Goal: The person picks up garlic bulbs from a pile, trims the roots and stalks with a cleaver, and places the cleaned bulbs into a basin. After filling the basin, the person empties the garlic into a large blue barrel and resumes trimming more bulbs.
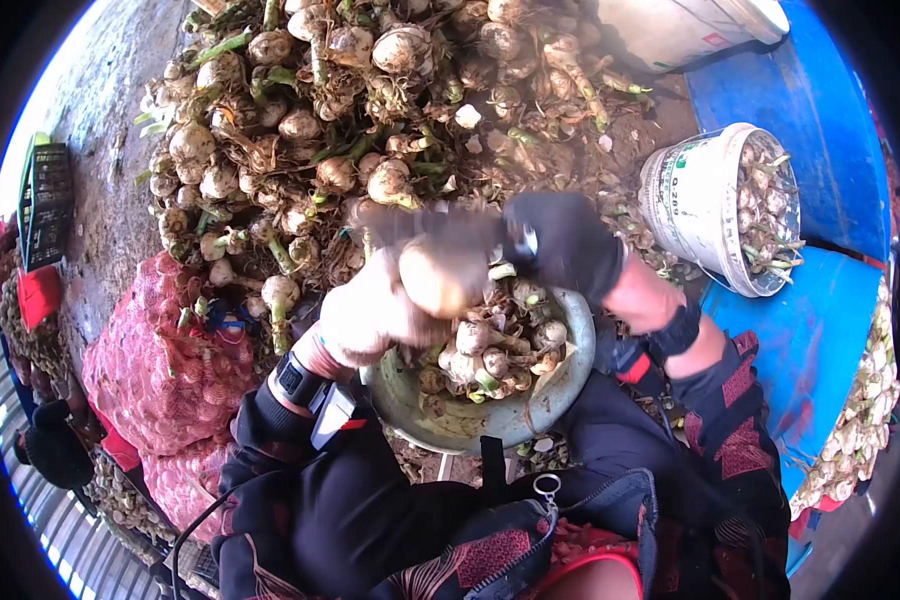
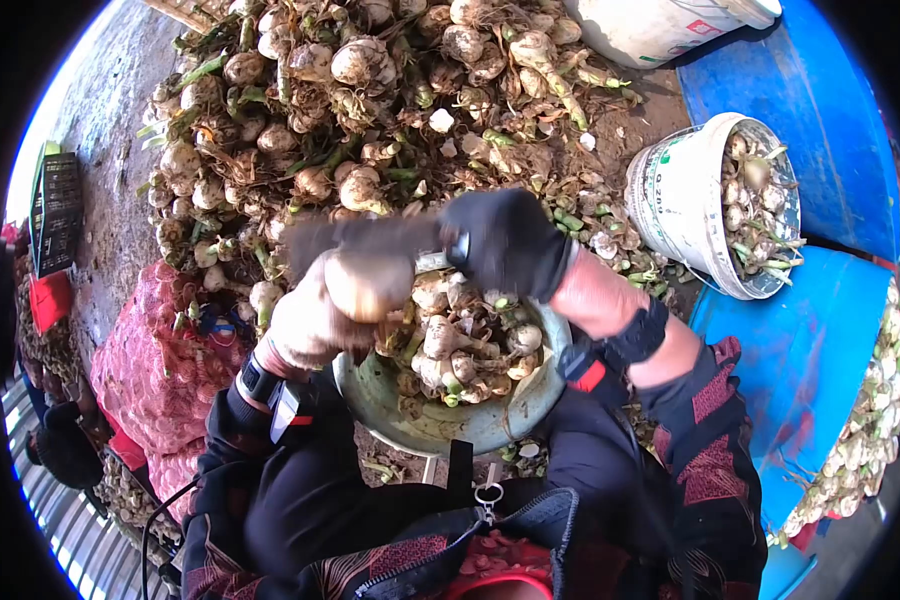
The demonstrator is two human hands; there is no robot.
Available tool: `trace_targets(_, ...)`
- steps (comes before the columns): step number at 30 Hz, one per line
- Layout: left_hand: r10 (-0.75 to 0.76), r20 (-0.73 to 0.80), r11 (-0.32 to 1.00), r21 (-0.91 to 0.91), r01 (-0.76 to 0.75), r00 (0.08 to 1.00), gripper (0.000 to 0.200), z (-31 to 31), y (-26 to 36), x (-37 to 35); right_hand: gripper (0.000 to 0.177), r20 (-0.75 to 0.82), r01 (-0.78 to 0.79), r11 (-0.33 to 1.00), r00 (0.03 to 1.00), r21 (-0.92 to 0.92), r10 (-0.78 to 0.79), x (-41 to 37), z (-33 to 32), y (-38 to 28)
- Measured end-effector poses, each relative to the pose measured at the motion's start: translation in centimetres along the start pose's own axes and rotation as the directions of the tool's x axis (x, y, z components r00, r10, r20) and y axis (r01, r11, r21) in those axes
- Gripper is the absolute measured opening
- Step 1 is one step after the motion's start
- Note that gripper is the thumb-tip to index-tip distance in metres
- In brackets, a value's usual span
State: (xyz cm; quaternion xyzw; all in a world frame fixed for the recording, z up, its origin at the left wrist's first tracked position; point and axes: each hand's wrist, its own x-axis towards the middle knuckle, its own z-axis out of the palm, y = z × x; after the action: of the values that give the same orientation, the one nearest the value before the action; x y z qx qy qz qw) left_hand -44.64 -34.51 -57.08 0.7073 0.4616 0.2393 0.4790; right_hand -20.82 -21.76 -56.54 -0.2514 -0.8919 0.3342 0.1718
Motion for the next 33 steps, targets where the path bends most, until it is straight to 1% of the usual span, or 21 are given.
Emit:
trace_targets(1,-0.247,0.068,0.788,-0.566,0.241,0.967,0.077,-0.7,3.0,0.9,0.016,0.013,-0.057,0.985,0.998,-0.163,0.06,-0.5,0.4,1.6)
trace_targets(2,-0.349,0.148,0.829,-0.412,0.378,0.926,0.078,-0.6,3.1,0.6,0.016,0.054,-0.107,0.97,0.991,-0.22,0.121,-1.6,0.7,3.0)
trace_targets(3,-0.361,0.019,0.715,-0.636,0.29,0.932,0.077,-0.7,4.9,1.4,0.017,0.103,-0.146,0.951,0.978,-0.274,0.179,-2.2,0.9,3.9)
trace_targets(5,-0.27,0.162,0.464,-0.842,0.275,0.949,0.072,-1.7,4.7,3.3,0.02,0.084,-0.21,0.951,0.969,-0.226,0.233,-2.8,1.1,3.0)
trace_targets(8,-0.435,0.101,0.573,-0.736,0.361,0.895,0.054,-1.9,5.2,4.8,0.039,0.087,-0.528,0.746,0.835,0.407,0.544,-0.7,-0.5,0.3)
trace_targets(10,-0.411,-0.044,0.78,-0.534,0.326,0.91,0.044,0.7,2.0,4.9,0.041,0.115,-0.453,0.748,0.881,0.486,0.458,0.5,-0.8,-1.8)
trace_targets(11,-0.318,-0.102,0.936,-0.188,0.296,0.943,0.047,1.9,0.8,4.9,0.044,0.137,-0.379,0.737,0.92,0.56,0.368,0.8,-0.8,-2.2)
trace_targets(13,-0.304,-0.064,0.947,-0.133,0.294,0.951,0.058,0.8,3.0,5.3,0.046,0.2,-0.395,0.819,0.918,0.417,0.341,1.0,-0.5,-1.8)
trace_targets(14,-0.273,-0.067,0.846,-0.493,0.206,0.96,0.062,0.9,2.8,5.0,0.043,0.208,-0.446,0.703,0.892,0.554,0.401,0.9,-0.3,-1.6)
trace_targets(16,-0.228,-0.056,0.279,-0.96,0.01,0.972,0.074,0.4,2.6,5.1,0.032,0.223,-0.422,0.356,0.847,0.834,0.482,0.7,0.0,-1.0)
trace_targets(17,-0.45,-0.001,0.344,-0.923,0.173,0.893,0.076,0.3,3.2,4.5,0.026,0.174,-0.456,0.438,0.82,0.775,0.546,0.5,-0.3,0.0)
trace_targets(19,-0.324,-0.082,0.436,-0.897,0.072,0.942,0.074,0.1,3.3,4.1,0.025,0.214,-0.415,0.197,0.755,0.888,0.62,0.5,-0.2,0.2)
trace_targets(20,-0.301,-0.166,0.228,-0.969,-0.098,0.939,0.071,0.7,4.0,3.9,0.038,0.231,-0.356,0.121,0.793,0.927,0.564,0.4,0.1,-0.1)
trace_targets(23,-0.36,-0.281,0.808,-0.571,0.147,0.889,0.039,2.5,-0.1,4.5,0.033,0.343,-0.549,0.275,0.766,0.789,0.543,0.9,-0.2,-2.4)
trace_targets(24,-0.324,-0.306,0.441,-0.886,-0.143,0.895,0.024,2.4,1.0,5.1,0.033,0.236,-0.456,0.4,0.84,0.795,0.488,1.4,0.2,-3.2)
trace_targets(25,-0.166,-0.459,0.819,-0.557,-0.137,0.873,0.022,0.7,2.7,4.6,0.033,0.155,-0.415,0.529,0.871,0.74,0.466,1.2,1.1,-2.3)
trace_targets(27,-0.358,-0.371,0.767,-0.641,0.042,0.857,0.021,-0.1,2.9,4.4,0.032,0.169,-0.457,0.687,0.879,0.565,0.446,0.6,0.8,-1.5)
trace_targets(29,-0.47,-0.228,0.563,-0.821,0.091,0.853,0.021,-0.7,2.5,3.7,0.029,0.161,-0.483,0.681,0.862,0.55,0.481,0.4,1.0,-1.5)
trace_targets(31,-0.503,-0.153,0.711,-0.633,0.307,0.851,0.019,-1.3,3.1,3.5,0.03,0.101,-0.319,0.895,0.948,0.313,0.303,1.4,-0.2,-3.1)
trace_targets(32,-0.312,-0.345,0.886,-0.442,0.141,0.885,0.016,0.0,1.0,3.5,0.026,0.059,-0.243,0.935,0.97,0.258,0.236,1.9,-0.4,-3.6)
trace_targets(33,-0.311,-0.343,0.886,-0.442,0.139,0.886,0.016,-0.4,1.1,3.2,0.026,0.057,-0.245,0.935,0.97,0.257,0.238,2.1,-0.2,-3.6)
